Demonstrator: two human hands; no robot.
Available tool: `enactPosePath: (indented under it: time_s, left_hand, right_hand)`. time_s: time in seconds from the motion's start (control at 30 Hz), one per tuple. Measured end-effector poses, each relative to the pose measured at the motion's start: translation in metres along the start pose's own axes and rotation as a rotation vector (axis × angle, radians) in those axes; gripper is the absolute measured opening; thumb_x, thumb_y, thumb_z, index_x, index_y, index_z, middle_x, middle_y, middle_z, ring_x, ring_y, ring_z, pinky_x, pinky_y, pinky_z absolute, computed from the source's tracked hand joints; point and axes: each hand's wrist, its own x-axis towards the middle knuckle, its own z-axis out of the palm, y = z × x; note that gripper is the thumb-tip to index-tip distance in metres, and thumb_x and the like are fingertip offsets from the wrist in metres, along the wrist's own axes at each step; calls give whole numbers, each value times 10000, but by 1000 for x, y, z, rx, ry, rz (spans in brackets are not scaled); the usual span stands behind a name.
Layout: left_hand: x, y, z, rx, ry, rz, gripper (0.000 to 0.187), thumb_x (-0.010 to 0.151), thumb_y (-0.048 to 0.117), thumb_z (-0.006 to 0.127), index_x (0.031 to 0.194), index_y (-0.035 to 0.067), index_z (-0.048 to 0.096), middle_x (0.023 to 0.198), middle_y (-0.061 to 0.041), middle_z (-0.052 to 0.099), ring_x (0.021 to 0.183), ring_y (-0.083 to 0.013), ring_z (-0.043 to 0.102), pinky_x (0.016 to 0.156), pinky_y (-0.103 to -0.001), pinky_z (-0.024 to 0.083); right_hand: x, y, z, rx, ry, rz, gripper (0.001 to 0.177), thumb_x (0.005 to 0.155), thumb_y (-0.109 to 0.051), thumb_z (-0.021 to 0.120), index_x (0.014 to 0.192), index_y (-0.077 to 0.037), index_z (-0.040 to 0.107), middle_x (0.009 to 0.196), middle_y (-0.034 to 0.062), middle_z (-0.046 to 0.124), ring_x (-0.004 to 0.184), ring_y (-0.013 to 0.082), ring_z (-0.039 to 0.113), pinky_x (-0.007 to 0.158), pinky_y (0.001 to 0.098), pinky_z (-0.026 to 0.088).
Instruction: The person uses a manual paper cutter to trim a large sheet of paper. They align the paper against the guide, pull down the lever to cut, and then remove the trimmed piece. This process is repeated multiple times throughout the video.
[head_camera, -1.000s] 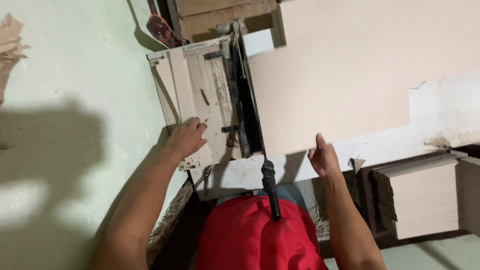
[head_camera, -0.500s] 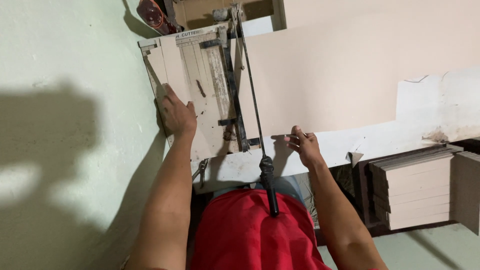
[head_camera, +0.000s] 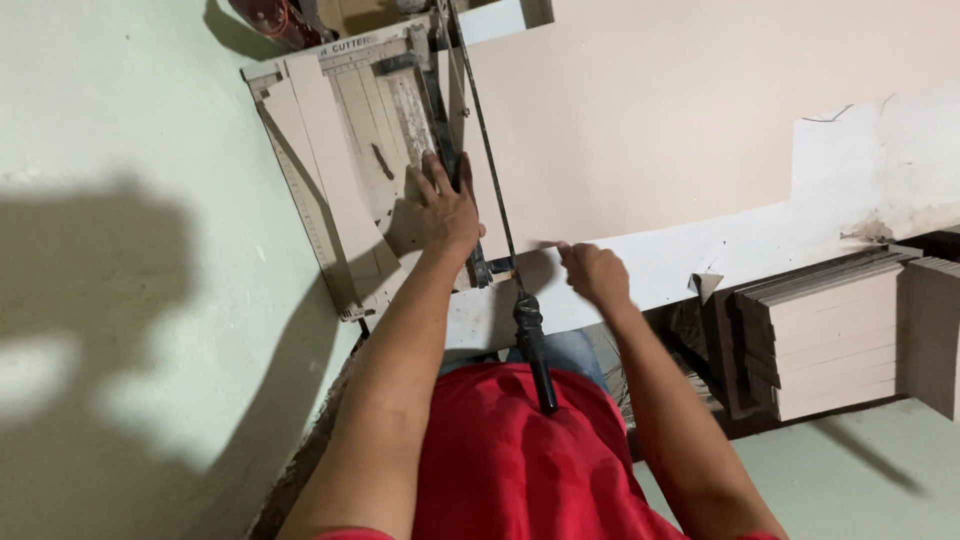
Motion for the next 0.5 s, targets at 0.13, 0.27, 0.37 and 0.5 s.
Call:
enactPosePath:
  time_s: [0.13, 0.27, 0.37, 0.5]
  left_hand:
    - [0, 0, -2, 54, -20, -1, 1075, 844, 341, 818, 1644, 132, 130, 1627, -294, -141, 1473, -581, -84, 1048, -645, 441]
    - [7, 2, 11, 102, 7, -16, 1122, 854, 363, 814, 1649, 148, 52, 1626, -312, -123, 1474, -586, -54, 1042, -609, 469]
    - [19, -4, 24, -14, 36, 36, 1151, 823, 304, 835, 1645, 152, 44, 1634, -318, -91, 1465, -609, -68, 1020, -698, 424]
    - [6, -2, 14, -17, -29, 56, 1149, 846, 273, 797, 1644, 163, -22, 1628, -328, -108, 1453, -612, -105, 1025, -757, 354]
  right_hand:
    - [-149, -97, -27, -183, 49, -248, 660, 1009, -629, 375, 1459, -150, 430, 757, 166, 766, 758, 390, 772, 759, 498, 594]
    - [-165, -86, 25, -325, 19, -242, 877, 960, -489, 589, 1622, -128, 141, 907, 265, 761, 767, 445, 765, 608, 488, 621]
    - [-100, -27, 96, -296, 201, -346, 715, 979, -217, 525, 1596, -73, 193, 895, 290, 738, 767, 488, 744, 643, 559, 592]
    - [-58, 13, 124, -402, 188, -337, 905, 910, -81, 509, 1664, -94, 9, 1149, 276, 709, 908, 468, 744, 745, 557, 612]
